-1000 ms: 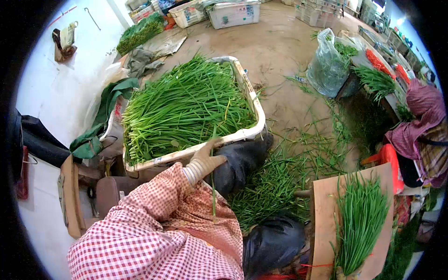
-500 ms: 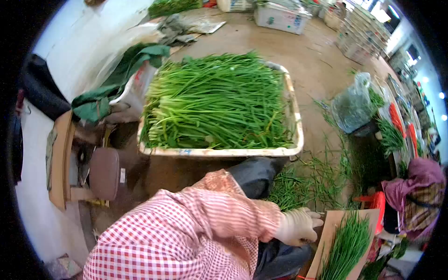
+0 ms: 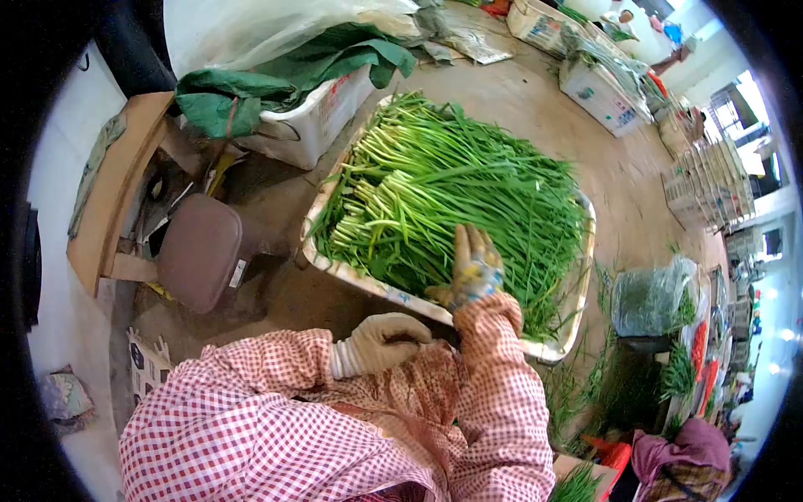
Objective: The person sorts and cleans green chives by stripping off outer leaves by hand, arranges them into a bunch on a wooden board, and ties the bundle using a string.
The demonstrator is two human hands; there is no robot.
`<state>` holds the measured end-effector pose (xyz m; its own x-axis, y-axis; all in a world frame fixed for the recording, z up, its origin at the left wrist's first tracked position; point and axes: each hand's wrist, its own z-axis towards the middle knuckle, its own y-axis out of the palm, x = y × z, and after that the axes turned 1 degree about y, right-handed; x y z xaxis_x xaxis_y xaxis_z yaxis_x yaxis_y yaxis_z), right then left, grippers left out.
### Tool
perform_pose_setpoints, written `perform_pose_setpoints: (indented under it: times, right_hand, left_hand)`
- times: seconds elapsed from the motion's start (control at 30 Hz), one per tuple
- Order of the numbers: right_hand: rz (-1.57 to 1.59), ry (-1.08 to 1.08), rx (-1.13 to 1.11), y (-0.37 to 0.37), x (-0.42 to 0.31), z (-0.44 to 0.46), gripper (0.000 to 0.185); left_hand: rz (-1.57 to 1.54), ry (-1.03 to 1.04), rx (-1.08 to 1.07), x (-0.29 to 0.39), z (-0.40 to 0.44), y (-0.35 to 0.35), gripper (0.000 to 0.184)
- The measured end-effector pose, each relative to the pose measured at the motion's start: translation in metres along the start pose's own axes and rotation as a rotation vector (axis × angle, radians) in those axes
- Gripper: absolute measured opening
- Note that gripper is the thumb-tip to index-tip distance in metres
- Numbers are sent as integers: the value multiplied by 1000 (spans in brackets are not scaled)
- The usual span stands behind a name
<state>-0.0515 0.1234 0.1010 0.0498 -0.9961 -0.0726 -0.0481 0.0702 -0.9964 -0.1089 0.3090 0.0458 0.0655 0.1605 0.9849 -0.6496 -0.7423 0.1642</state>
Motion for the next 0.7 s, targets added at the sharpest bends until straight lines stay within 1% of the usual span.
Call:
perform_pose_setpoints:
  times: [0.03,0.07,0.1,0.13,0.17,0.2,0.27,0.3,0.33,0.37,0.4,0.43,0.47,0.5,0.53,0.6,0.63,0.67,0.7]
  right_hand:
    - [-25,-12,-54,-3,-10,21,108]
    - [-48,-20,-109,-5,-18,39,111]
    - [-83,12,-147,-1,-22,55,114]
    - [-97,5,-162,1,-26,69,114]
    - [-120,58,-248,3,-31,82,115]
    - [-145,115,-335,6,-33,91,116]
    - [-161,110,-357,18,-33,95,115]
    - [-86,173,-320,24,-32,89,116]
    - [-14,236,-279,28,-30,80,117]
    - [43,197,-130,56,-15,71,120]
    - [146,91,-6,73,-4,61,119]
    - [214,62,22,75,2,63,120]
    - [290,39,54,68,-5,69,120]
    - [168,50,-49,55,-7,76,123]
    - [132,155,-171,38,-20,85,121]
    - [91,164,-276,29,-23,97,117]
    - [98,161,-253,31,-22,97,113]
    - [104,155,-230,30,-25,96,109]
    - [92,193,-212,27,-31,89,104]
  left_hand:
    - [-44,-22,89,3,-2,-9,22]
    - [-51,-22,97,1,0,-17,22]
    - [-105,-6,199,-5,2,-22,21]
    - [-163,10,303,-5,6,-27,20]
    - [-137,-30,361,-4,10,-35,16]
    - [-159,-33,369,-6,15,-42,16]
    - [-350,-37,572,-11,26,-55,14]
    - [-362,-10,611,-17,31,-66,15]
    - [-453,70,681,-18,36,-72,15]
    - [-494,62,703,-23,40,-80,15]
    - [-531,54,727,-27,45,-87,14]
    - [-546,44,735,-30,51,-90,14]
    - [-558,76,771,-30,58,-91,14]
    - [-563,112,801,-29,64,-94,14]
    - [-563,104,797,-25,71,-98,14]
    - [-496,186,822,-13,87,-107,15]
    - [-485,237,834,-6,95,-111,15]
    - [-494,240,842,-3,103,-118,15]
    - [-430,254,833,-2,109,-125,17]
